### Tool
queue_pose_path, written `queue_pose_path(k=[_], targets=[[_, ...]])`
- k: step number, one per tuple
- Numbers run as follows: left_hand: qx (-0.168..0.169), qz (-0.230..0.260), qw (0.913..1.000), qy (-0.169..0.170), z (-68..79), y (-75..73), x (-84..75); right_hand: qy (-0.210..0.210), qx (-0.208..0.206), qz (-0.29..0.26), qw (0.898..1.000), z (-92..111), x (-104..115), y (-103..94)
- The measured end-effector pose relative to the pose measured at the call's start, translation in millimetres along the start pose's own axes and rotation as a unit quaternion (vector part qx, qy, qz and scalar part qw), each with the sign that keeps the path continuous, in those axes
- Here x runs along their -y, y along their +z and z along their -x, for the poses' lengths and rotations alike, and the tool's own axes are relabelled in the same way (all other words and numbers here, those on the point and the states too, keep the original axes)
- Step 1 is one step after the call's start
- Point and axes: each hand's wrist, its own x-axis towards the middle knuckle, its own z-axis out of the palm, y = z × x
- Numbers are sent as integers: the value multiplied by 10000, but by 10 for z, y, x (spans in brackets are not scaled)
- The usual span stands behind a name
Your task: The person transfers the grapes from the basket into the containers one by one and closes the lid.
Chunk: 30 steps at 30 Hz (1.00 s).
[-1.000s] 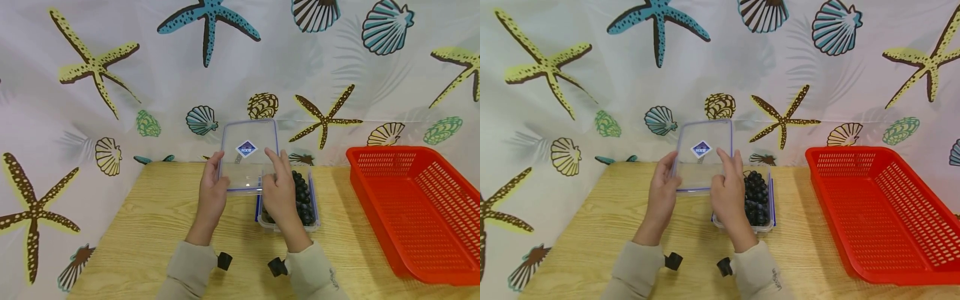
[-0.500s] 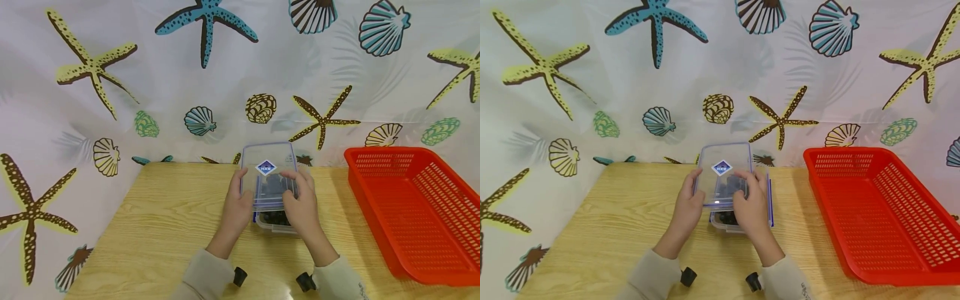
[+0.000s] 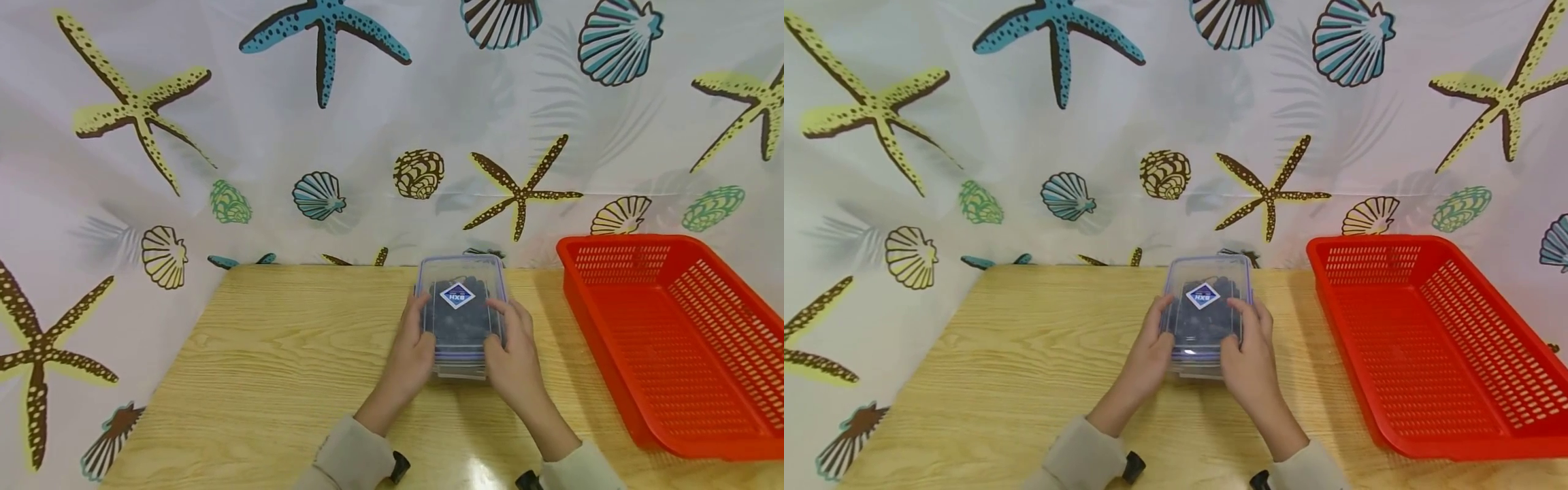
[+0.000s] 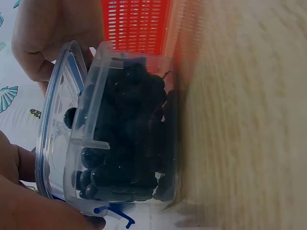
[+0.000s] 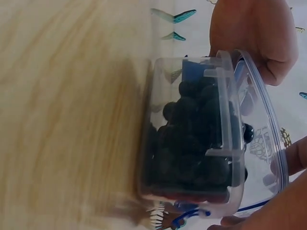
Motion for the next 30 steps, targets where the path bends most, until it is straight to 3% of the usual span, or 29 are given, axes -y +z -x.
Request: queue_pose_path(k=[7, 16, 21, 25, 30], targets=[[29, -252, 9996, 92, 26, 26, 34, 201, 249, 85, 9995, 19, -78, -4], [-14, -601, 9980, -169, 33, 61, 89, 211, 404, 294, 9985, 1, -135, 21], [73, -827, 9965, -83, 41, 69, 102, 297, 408, 705, 9962, -50, -141, 18], [309, -1232, 9918, -115, 36, 48, 94, 266, 305, 1256, 9913, -107, -125, -10], [481, -1868, 9809, -256, -1, 0, 64, -135, 89, 1674, 9858, -222, -142, -84]])
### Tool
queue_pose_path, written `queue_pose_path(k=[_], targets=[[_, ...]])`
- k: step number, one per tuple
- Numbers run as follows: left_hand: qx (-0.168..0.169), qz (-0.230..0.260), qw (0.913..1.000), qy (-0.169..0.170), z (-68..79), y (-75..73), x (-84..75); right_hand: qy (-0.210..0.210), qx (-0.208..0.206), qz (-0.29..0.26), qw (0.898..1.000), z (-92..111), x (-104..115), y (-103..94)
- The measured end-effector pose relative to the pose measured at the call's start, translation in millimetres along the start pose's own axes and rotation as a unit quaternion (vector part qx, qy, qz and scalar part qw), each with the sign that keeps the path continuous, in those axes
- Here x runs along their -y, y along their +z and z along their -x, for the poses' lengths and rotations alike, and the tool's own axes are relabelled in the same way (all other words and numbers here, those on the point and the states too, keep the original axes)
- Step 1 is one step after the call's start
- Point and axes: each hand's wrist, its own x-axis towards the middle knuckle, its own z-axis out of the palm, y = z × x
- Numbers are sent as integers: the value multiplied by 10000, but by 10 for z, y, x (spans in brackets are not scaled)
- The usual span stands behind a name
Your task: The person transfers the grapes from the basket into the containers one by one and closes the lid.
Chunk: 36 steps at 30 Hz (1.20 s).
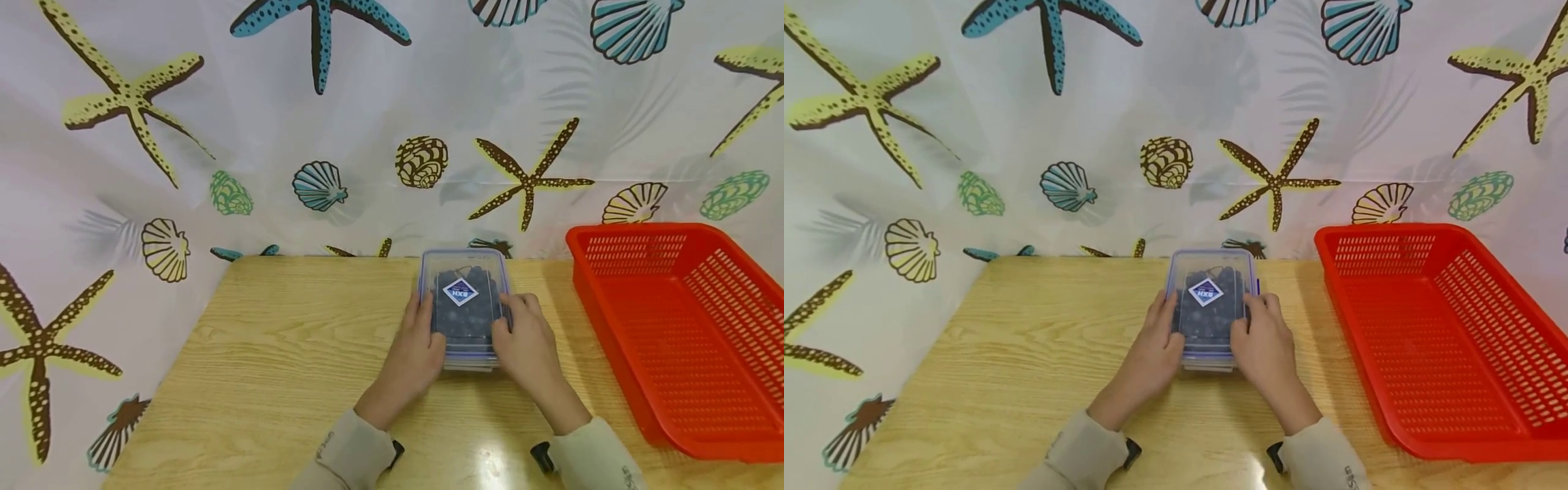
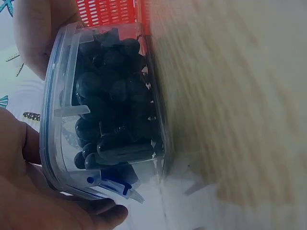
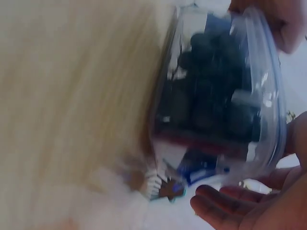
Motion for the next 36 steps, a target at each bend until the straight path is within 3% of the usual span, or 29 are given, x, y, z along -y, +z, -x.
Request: queue_pose_path(k=[6, 10, 14, 17, 20, 24, 27, 36], targets=[[5, -187, 9998, -89, -36, -50, 38, -444, -72, 849, 9954, -153, -64, -58], [22, -356, 9993, -65, -29, -54, 57, -406, 43, 999, 9942, -233, -96, -76], [-38, -557, 9984, -7, -33, -44, 55, -29, 376, 486, 9981, -273, -127, -85], [-1, -653, 9978, 98, -48, -37, 43, 414, 658, -323, 9964, -291, -183, -98], [64, -714, 9973, 153, -61, -35, 21, 911, 935, -1141, 9849, -313, -258, -127], [56, -696, 9975, 76, -69, -37, 12, 1397, 1218, -2169, 9584, -350, -341, -164], [71, -597, 9982, 6, -72, -41, 24, 1520, 1247, -2439, 9497, -379, -378, -174], [138, -506, 9984, 211, -77, -89, 33, 1661, 1176, -2052, 9573, -433, -331, -199]])
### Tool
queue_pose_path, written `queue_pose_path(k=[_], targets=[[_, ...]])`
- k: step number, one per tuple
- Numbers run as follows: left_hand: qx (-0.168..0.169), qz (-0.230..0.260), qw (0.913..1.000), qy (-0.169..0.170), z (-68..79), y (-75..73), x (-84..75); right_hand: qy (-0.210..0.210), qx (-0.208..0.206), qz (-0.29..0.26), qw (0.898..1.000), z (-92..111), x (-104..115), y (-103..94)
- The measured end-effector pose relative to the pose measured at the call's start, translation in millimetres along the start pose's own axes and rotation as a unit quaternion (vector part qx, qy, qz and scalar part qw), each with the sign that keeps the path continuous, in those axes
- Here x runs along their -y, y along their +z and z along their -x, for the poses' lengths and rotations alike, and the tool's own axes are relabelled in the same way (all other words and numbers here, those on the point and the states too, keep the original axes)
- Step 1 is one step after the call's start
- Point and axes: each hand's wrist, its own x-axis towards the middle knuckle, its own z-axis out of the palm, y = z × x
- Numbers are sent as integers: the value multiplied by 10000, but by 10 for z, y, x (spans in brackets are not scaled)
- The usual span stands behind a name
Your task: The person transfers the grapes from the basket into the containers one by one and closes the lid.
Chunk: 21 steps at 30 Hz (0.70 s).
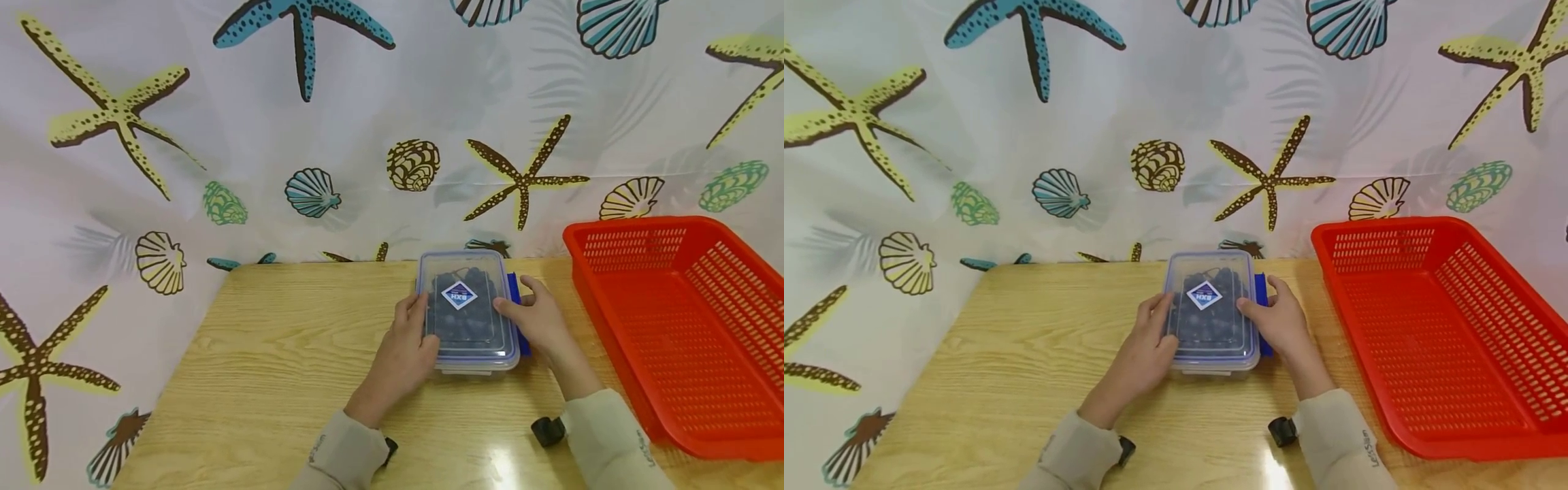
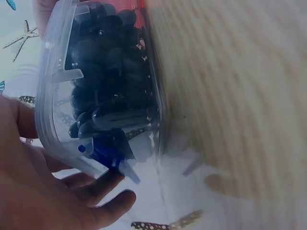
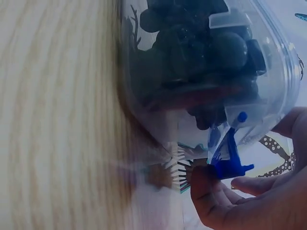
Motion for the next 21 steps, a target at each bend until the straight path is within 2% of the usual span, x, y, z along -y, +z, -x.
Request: queue_pose_path(k=[4, 9, 16, 21], targets=[[23, -171, 9998, 87, -9, 10, 11, 118, 38, -182, 9998, -5, -5, 6], [43, -343, 9994, -16, -11, 11, -1, 267, -5, -664, 9974, -33, -28, 9], [111, -505, 9986, -103, -7, -25, -22, 136, -297, -649, 9974, -6, 20, 48], [113, -478, 9987, -110, 0, -22, -12, 51, -187, -938, 9954, 13, 28, 71]])
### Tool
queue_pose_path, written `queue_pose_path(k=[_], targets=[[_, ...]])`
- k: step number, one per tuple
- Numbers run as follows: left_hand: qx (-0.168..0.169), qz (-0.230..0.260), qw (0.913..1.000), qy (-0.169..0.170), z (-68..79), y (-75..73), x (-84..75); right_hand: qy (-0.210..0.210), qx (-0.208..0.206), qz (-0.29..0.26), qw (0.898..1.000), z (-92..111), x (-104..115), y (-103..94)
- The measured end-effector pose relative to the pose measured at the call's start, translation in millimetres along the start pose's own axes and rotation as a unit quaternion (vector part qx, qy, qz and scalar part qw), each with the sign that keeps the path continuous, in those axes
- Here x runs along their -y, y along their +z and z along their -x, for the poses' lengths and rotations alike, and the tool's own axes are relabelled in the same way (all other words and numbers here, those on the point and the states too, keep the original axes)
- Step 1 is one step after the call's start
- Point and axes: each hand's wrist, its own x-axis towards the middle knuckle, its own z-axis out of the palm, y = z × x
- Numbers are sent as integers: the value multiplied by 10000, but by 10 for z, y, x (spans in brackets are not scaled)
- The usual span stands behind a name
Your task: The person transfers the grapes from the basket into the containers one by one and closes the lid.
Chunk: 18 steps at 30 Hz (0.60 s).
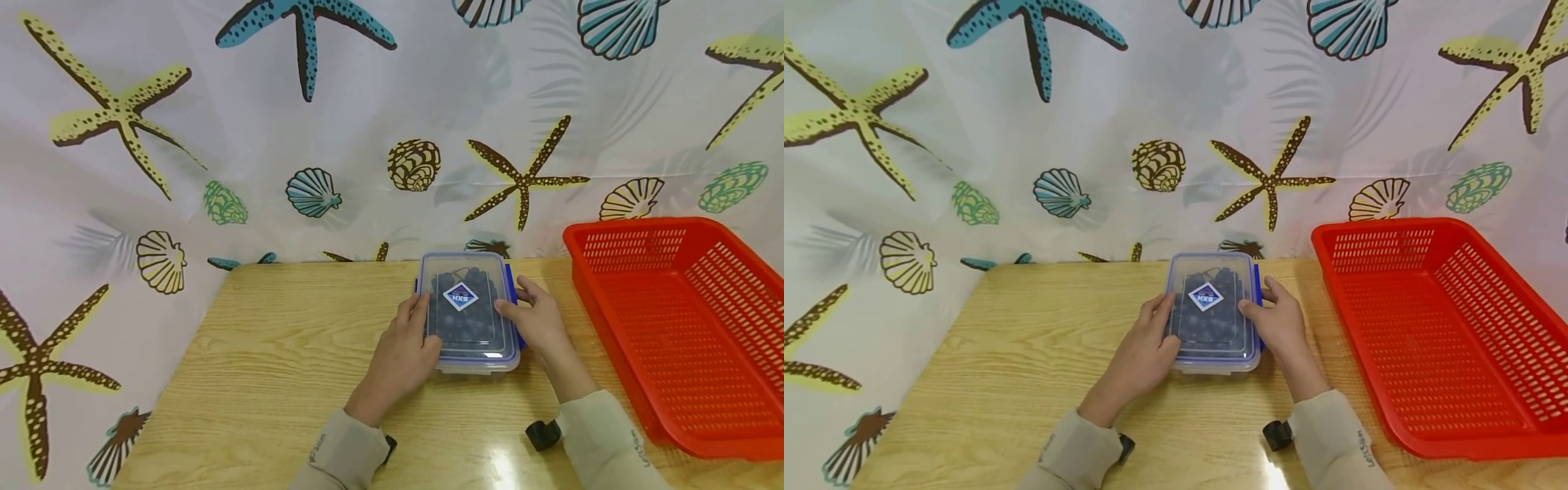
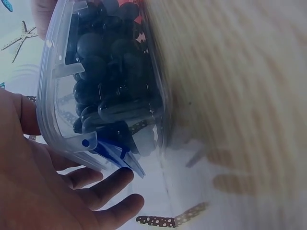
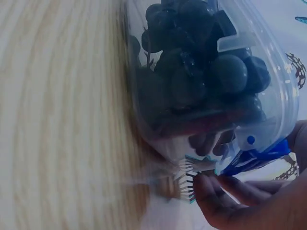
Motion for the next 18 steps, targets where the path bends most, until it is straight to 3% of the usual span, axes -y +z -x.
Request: queue_pose_path(k=[4, 10, 18], targets=[[15, 141, 9999, -22, 5, 0, 12, -17, 195, -218, 9996, -22, -46, 44], [83, 569, 9982, -155, 5, -1, 37, -235, 499, 391, 9977, 12, -56, 197], [193, 995, 9946, -220, -7, 3, 43, -352, 327, 1063, 9932, 25, -54, 204]])
